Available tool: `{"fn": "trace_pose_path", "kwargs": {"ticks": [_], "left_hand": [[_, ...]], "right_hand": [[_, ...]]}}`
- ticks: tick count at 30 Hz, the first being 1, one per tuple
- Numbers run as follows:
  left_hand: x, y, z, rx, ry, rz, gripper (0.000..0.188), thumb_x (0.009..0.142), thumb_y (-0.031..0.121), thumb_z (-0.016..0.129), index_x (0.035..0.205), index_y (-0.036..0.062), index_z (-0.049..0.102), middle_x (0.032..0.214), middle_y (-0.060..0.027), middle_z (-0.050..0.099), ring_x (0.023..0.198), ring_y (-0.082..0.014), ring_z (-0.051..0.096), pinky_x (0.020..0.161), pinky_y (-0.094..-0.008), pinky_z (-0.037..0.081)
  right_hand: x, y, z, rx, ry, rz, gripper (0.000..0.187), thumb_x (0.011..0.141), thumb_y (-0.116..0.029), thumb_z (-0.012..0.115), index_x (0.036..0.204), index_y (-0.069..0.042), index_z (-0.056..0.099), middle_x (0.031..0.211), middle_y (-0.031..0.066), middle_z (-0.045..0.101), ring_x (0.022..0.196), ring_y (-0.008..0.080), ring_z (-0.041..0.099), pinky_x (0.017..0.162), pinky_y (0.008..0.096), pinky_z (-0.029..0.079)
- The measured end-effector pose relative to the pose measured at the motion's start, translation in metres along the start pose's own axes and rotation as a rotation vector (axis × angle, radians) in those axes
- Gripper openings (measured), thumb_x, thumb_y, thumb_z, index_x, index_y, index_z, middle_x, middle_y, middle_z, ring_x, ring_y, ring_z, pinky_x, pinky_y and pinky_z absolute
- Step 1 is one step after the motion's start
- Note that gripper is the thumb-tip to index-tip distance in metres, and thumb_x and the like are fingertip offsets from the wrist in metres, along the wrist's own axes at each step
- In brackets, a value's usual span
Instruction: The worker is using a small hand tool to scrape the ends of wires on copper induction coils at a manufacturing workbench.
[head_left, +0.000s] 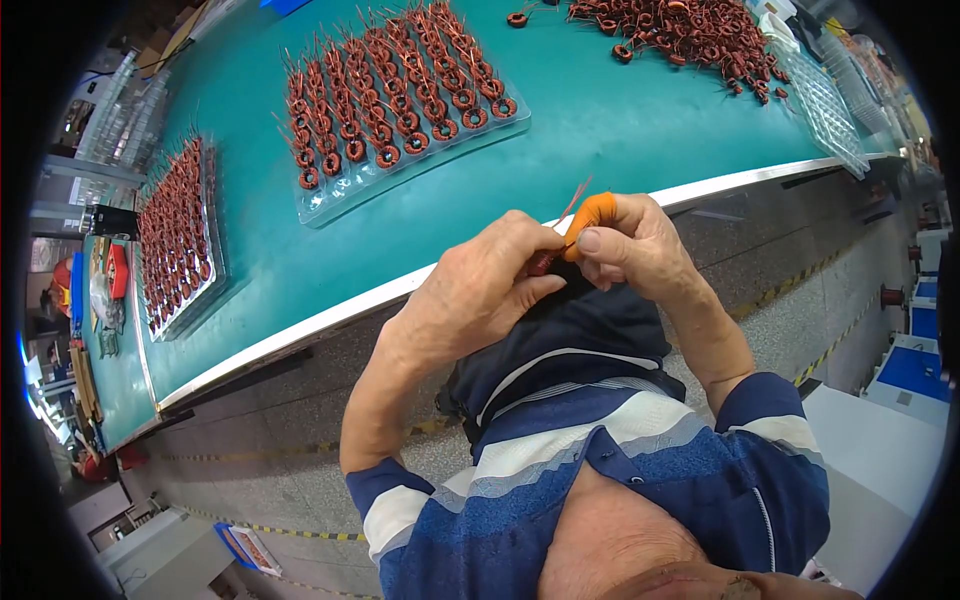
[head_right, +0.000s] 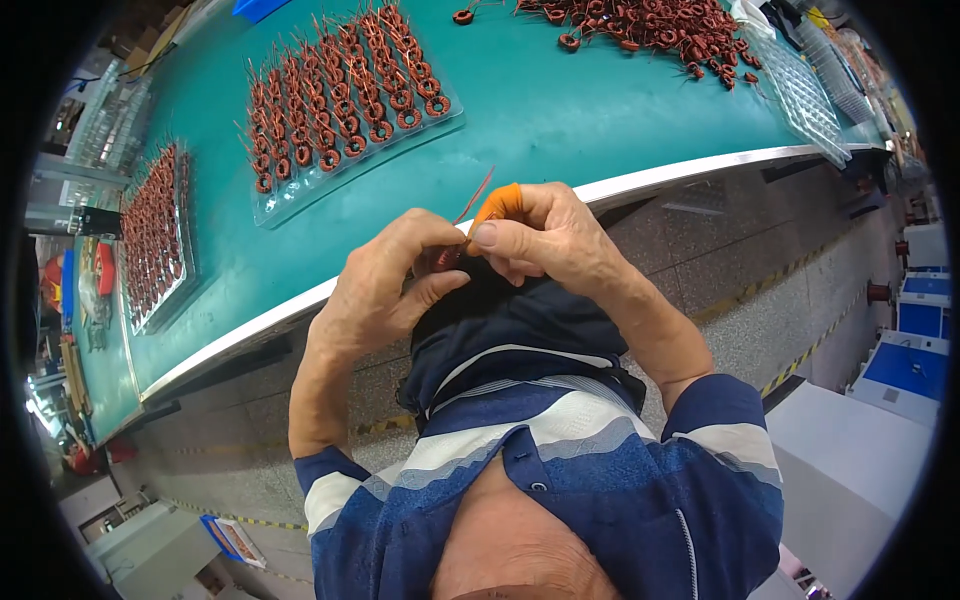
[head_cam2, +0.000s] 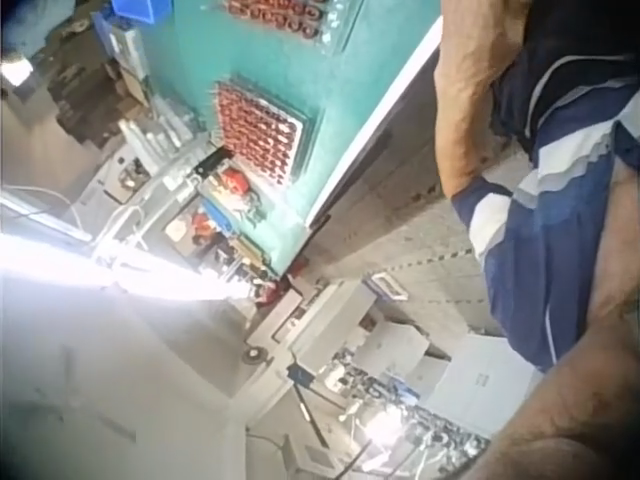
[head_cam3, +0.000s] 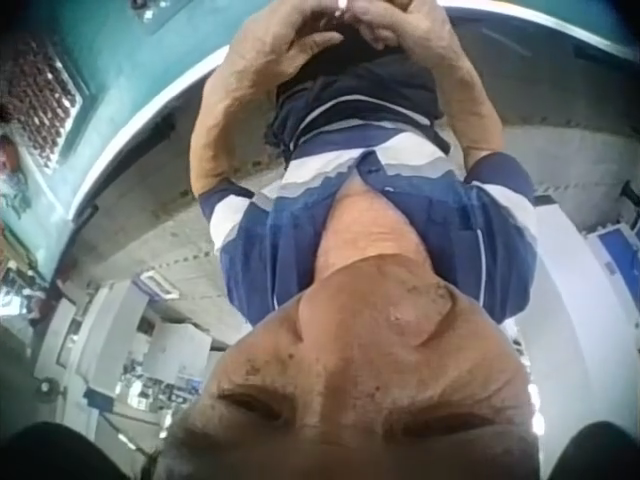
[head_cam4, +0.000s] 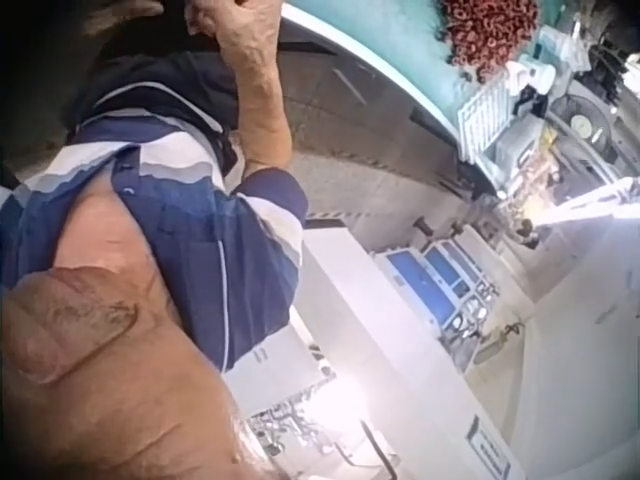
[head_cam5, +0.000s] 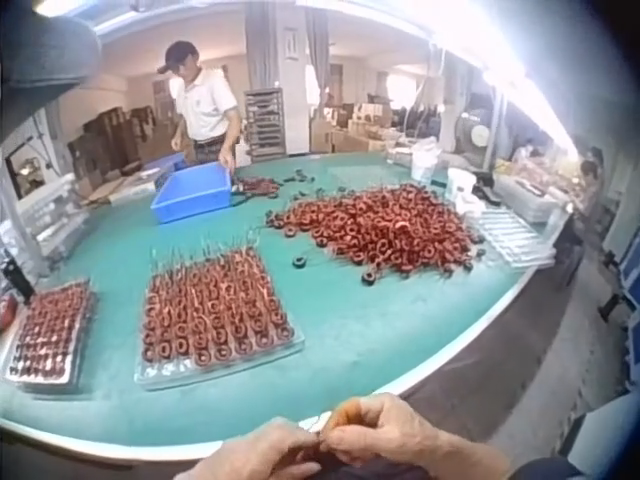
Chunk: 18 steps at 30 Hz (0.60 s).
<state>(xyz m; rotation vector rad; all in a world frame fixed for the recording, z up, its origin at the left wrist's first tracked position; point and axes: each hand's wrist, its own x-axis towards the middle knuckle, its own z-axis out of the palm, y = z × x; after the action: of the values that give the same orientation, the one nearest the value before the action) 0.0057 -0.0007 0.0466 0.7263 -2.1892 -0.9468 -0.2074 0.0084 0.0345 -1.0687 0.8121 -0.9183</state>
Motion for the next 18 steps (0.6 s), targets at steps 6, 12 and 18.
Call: {"fn": "trace_pose_path", "kwargs": {"ticks": [6, 12, 18], "left_hand": [[0.006, 0.007, 0.007, 0.355, 0.105, 0.168, 0.041, 0.070, 0.002, 0.076, 0.103, 0.0030, 0.052, 0.088, -0.0119, 0.057, 0.072, -0.0252, 0.059, 0.062, -0.0341, 0.050], [0.012, 0.004, 0.014, 0.597, 0.218, 0.285, 0.032, 0.072, 0.005, 0.071, 0.098, 0.0004, 0.053, 0.094, -0.0156, 0.056, 0.077, -0.0261, 0.060, 0.065, -0.0345, 0.050], [0.015, 0.010, -0.002, 0.928, 0.161, 0.456, 0.027, 0.070, 0.009, 0.064, 0.095, 0.0014, 0.056, 0.098, -0.0158, 0.056, 0.083, -0.0248, 0.059, 0.072, -0.0330, 0.052]], "right_hand": [[-0.002, -0.013, 0.000, -0.207, 0.081, -0.039, 0.023, 0.087, -0.022, 0.067, 0.083, 0.000, 0.064, 0.062, -0.0003, 0.057, 0.053, 0.0052, 0.050, 0.046, 0.0200, 0.037], [-0.005, -0.033, 0.017, -0.487, 0.233, -0.200, 0.024, 0.086, -0.020, 0.066, 0.083, 0.004, 0.063, 0.064, 0.0006, 0.060, 0.056, 0.0039, 0.051, 0.049, 0.0202, 0.038], [-0.003, -0.029, 0.023, -0.286, 0.242, -0.110, 0.018, 0.087, -0.014, 0.065, 0.090, 0.004, 0.067, 0.065, 0.0014, 0.061, 0.055, 0.0047, 0.052, 0.049, 0.0201, 0.042]]}}
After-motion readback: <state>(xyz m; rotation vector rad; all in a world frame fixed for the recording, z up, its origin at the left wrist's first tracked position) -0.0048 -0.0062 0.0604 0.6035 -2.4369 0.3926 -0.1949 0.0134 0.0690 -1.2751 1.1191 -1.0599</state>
